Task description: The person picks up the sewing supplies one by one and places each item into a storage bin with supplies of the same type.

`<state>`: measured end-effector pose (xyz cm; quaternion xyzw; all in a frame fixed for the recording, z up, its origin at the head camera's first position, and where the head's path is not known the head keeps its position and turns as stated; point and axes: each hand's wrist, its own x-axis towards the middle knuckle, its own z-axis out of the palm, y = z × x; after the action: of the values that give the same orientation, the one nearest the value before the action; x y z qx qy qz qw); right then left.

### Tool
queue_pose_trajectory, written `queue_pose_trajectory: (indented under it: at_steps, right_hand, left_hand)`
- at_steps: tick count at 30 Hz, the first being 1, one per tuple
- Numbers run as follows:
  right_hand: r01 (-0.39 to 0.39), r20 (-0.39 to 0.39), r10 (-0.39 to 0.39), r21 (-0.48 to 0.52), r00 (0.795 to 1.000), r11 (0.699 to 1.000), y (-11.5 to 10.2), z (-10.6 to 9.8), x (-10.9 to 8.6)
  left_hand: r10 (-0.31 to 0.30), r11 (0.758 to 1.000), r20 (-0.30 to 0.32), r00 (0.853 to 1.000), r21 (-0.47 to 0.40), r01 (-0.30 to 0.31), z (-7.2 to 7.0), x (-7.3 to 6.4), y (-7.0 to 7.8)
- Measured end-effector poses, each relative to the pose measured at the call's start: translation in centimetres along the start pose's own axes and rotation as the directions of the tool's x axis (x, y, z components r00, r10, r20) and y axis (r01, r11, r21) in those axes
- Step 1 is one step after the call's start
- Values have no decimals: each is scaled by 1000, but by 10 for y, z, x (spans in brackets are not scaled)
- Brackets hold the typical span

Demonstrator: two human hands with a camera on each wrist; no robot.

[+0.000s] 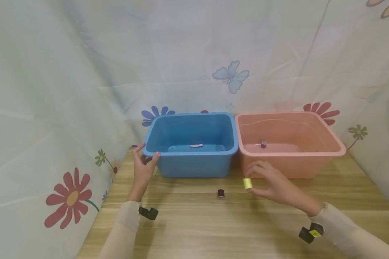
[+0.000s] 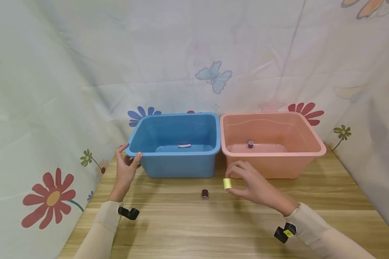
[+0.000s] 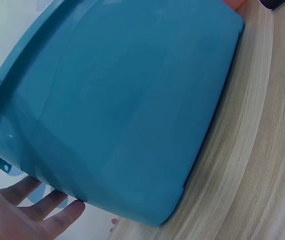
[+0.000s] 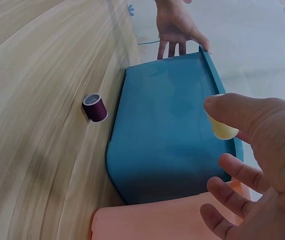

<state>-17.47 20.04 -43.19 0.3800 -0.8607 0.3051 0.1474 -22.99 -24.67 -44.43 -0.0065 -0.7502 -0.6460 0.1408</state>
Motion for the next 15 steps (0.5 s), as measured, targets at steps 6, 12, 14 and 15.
queue_pose_trajectory:
  at_steps: [6,12,14,15]
  right_hand:
    - [9,8,-9,0,1000,1000,-2,-5,1]
    - [36,2,-36,-15,999,999,-4,-12,3]
    - [46,-1,-46,-20,999,999,-5,-15,4]
    - [49,-1,-49,-22,999,999,-5,-17,5]
  left_hand:
    - [-8,1000,-16,1000,5,8,-3,13,-28]
    - [12,1000,-18,1000,9,-12,-3,13,-30]
    - [22,1000,-22,1000,11,-21,-3,13,-30]
    - [26,1000,-25,999,13,-26,-2,13,-30]
